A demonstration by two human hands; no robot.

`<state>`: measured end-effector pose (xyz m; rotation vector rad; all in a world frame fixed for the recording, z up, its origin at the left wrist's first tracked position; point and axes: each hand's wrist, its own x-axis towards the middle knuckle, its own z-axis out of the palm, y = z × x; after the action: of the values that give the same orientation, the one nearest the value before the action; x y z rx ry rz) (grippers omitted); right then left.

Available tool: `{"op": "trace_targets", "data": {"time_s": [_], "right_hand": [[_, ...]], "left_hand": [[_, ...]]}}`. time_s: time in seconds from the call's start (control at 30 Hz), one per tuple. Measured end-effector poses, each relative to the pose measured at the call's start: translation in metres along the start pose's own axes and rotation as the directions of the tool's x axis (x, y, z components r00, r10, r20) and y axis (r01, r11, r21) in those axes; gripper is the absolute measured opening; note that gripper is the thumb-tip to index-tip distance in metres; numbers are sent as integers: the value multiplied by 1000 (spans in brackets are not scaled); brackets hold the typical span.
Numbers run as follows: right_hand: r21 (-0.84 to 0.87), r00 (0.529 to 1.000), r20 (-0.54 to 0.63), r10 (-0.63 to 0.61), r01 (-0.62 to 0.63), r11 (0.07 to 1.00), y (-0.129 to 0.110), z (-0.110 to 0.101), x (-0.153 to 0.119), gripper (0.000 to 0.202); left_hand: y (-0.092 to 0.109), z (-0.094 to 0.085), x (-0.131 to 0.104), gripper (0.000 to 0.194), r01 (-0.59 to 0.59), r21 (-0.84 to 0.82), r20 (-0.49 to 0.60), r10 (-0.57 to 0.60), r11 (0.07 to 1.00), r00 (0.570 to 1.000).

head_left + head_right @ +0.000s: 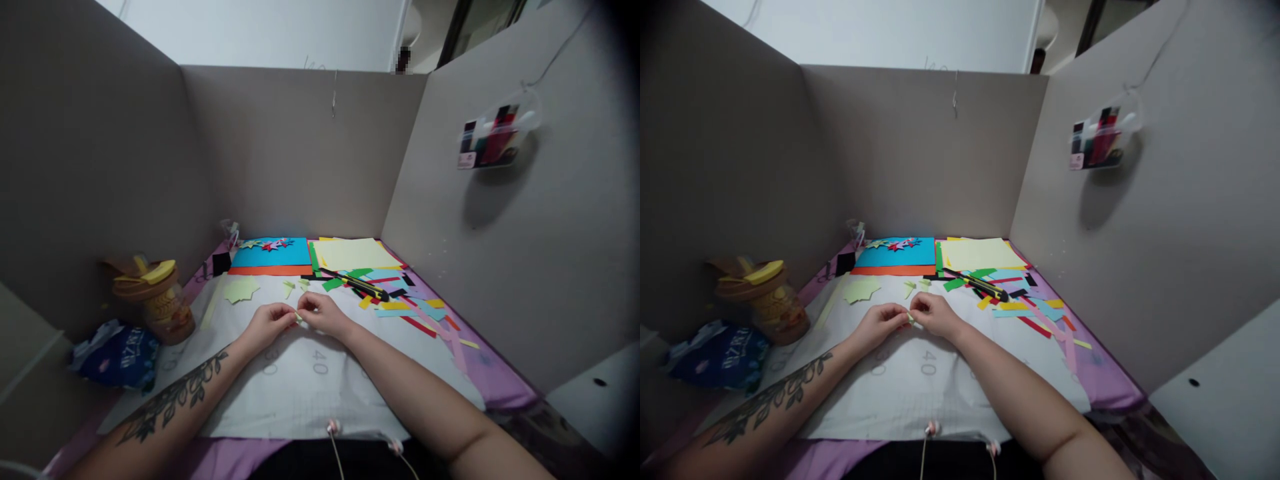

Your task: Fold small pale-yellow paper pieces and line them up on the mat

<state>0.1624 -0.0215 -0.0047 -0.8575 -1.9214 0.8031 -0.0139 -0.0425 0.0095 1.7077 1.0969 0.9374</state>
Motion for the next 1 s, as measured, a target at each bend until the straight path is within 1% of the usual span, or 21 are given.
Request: {"op": "trace_targets", "data": {"time_s": [0.07, 0.13, 0.23, 0.3, 0.37, 0.5, 0.63, 0.8, 1.0], "right_hand": [[-13, 998, -56, -15, 15, 1000, -4, 0, 0, 3], [-37, 993, -105, -47, 44, 998, -7, 0, -1, 5], [-79, 983, -125, -133, 124, 989, -11, 0, -1, 7], [-115, 972, -144, -186, 170, 979, -10, 1, -2, 5], [-146, 963, -182, -201, 175, 974, -9, 4, -2, 4], [-131, 958, -238, -160, 131, 983, -11, 9, -2, 9], [-56, 961, -268, -69, 57, 997, -15, 11, -2, 8], [39, 970, -242, 37, -28, 999, -18, 14, -4, 6], [81, 976, -205, 75, -60, 995, -17, 17, -3, 5]], "left_hand": [[0, 0, 1, 22, -4, -18, -26, 4, 1000, 1000], [-1, 0, 2, 22, -1, -35, -75, -2, 999, 997], [-3, 0, 3, 22, 2, -52, -143, -9, 999, 990], [-5, 0, 2, 22, -15, -50, -158, 7, 999, 987], [-7, 0, 2, 23, -42, -26, -162, 37, 999, 986], [-9, 1, 1, 23, -92, 77, -196, 106, 993, 975], [-7, 1, 0, 22, -115, 136, -228, 144, 984, 963], [-3, 2, -2, 18, -120, 180, -222, 159, 976, 962], [1, 6, -2, 15, -117, 237, -195, 165, 964, 967]]}}
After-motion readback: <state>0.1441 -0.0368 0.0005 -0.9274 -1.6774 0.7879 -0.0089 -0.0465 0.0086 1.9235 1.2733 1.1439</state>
